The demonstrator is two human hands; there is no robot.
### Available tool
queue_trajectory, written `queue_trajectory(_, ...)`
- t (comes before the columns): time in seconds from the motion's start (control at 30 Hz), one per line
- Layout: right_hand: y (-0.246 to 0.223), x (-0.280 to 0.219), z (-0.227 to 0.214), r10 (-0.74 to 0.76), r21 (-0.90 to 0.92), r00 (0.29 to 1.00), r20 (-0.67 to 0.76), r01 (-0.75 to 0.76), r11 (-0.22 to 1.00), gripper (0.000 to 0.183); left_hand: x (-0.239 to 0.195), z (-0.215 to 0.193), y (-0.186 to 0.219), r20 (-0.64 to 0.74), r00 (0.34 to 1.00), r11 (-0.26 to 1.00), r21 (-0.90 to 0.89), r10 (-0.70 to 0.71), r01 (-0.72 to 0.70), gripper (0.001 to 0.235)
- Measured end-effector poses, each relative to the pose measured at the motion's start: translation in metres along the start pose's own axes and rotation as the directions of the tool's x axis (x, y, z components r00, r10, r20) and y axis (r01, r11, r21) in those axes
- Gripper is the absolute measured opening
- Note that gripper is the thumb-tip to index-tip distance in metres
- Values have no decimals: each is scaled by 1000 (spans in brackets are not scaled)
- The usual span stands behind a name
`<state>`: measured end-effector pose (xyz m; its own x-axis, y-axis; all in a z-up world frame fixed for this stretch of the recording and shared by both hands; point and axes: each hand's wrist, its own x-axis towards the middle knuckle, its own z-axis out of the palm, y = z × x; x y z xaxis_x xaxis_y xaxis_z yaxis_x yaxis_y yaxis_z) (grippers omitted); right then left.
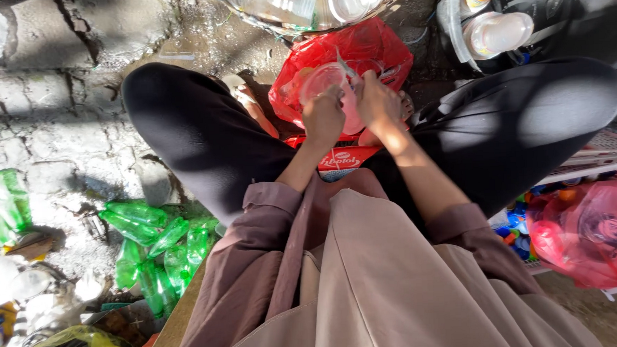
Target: The person sits on the ground and uses a knife to cut the sides off clear plastic containers. They pick up a container, slice around its circumference, and place the cut pieces into a red plastic bag. This process is repeated for several containers taken from a nearby basket.
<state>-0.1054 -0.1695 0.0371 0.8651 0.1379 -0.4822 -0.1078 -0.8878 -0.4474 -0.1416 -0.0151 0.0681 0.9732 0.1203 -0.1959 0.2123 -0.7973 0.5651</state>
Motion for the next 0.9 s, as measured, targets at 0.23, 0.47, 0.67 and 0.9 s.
queue_trajectory(0.23,-23,-34,-38,-120,319,993,11,111,941,42,14,-16,0,-16,990,988,49,-143,144,20)
queue_trajectory(0.47,-38,-62,-39,-209,86,969,-132,222,971,29,14,-5,-4,-86,993,987,126,-85,96,15)
queue_trajectory(0.67,-45,-50,-31,-112,16,993,-41,113,993,38,11,0,-9,-81,995,989,133,-51,62,14)
queue_trajectory(0.9,-18,-5,-21,75,10,989,129,-77,997,30,-7,29,-16,-46,989,949,291,141,-122,5)
